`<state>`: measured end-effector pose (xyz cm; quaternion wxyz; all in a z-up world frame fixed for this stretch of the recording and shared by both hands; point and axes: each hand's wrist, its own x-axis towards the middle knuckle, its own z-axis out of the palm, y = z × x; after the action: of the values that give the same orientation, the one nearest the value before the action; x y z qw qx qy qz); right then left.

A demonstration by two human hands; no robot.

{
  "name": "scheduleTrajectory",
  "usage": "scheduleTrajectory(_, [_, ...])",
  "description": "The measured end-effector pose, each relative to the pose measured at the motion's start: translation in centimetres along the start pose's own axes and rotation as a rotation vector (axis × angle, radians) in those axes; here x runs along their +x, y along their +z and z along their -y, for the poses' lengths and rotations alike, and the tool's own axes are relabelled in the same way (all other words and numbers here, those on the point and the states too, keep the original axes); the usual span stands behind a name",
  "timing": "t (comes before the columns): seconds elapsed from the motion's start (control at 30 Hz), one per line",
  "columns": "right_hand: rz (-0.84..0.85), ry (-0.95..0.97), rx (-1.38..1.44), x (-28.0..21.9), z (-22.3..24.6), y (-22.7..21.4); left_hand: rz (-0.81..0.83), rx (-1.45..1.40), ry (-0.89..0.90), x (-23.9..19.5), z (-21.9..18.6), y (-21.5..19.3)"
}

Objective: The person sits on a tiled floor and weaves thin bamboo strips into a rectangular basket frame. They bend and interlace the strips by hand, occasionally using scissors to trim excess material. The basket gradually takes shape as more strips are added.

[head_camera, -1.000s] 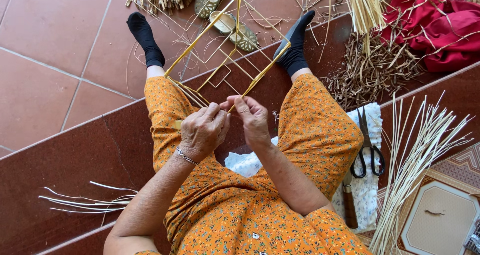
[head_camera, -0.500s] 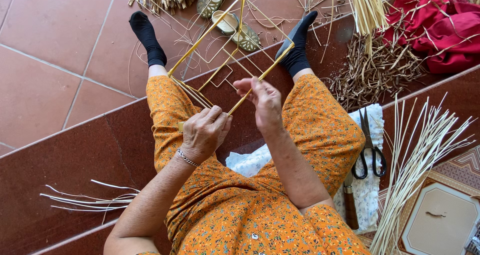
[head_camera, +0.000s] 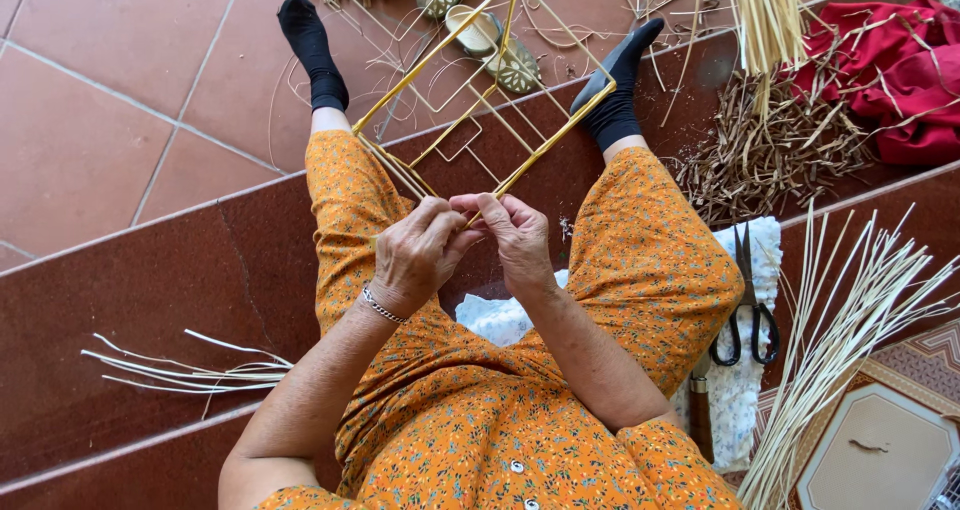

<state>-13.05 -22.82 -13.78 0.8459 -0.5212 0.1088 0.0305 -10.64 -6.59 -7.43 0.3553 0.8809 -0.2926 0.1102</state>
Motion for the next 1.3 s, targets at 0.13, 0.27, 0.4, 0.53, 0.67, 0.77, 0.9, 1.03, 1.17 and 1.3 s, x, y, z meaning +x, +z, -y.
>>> scheduleTrajectory(0.13, [-0.017,-0.023,0.079,0.6,-0.5,-0.3,-0.059,-0.012,0.014,0.2,-0.6,-0.8])
scheduleTrajectory(0.27, [-0.024,-0.121,-0.086,0.6,-0.9,-0.8,-0.159,0.048,-0.012,-1.5,-1.4,-1.3])
scheduleTrajectory(0.4, [-0.007,-0.147,-0.247,0.5,-0.3,-1.4,0.036,-0.193,-0.393,-3.4,-0.8,-1.3])
scheduleTrajectory(0.53, [-0.085,-0.036,-1.117,0.8,3.1,-1.6,-0.002,-0.276,-0.355,-4.0,-0.4,-0.4])
scheduleTrajectory(0.67, [0.08,-0.742,-1.375,-0.4,6.8,0.3,0.049,-0.224,-0.391,-4.0,-0.2,0.6])
scheduleTrajectory(0.77, [0.299,-0.944,-1.368,0.0,8.1,2.0,0.089,-0.227,-0.437,-4.1,0.7,1.2])
scheduleTrajectory(0.9, [0.431,-0.841,-1.373,0.9,8.1,2.9,0.109,-0.379,-0.547,-4.8,2.4,3.0])
scheduleTrajectory(1.03, [0.391,-0.77,-1.316,2.0,7.8,2.8,0.272,-0.466,-0.732,-5.3,4.0,4.5])
scheduleTrajectory(1.17, [0.248,-0.781,-1.202,4.2,9.7,1.2,0.265,-1.031,-0.742,-5.0,5.2,3.5])
scheduleTrajectory(1.3, [-0.018,-0.667,-0.947,6.1,11.4,-2.1,0.175,-1.173,-0.374,-1.7,5.4,1.4])
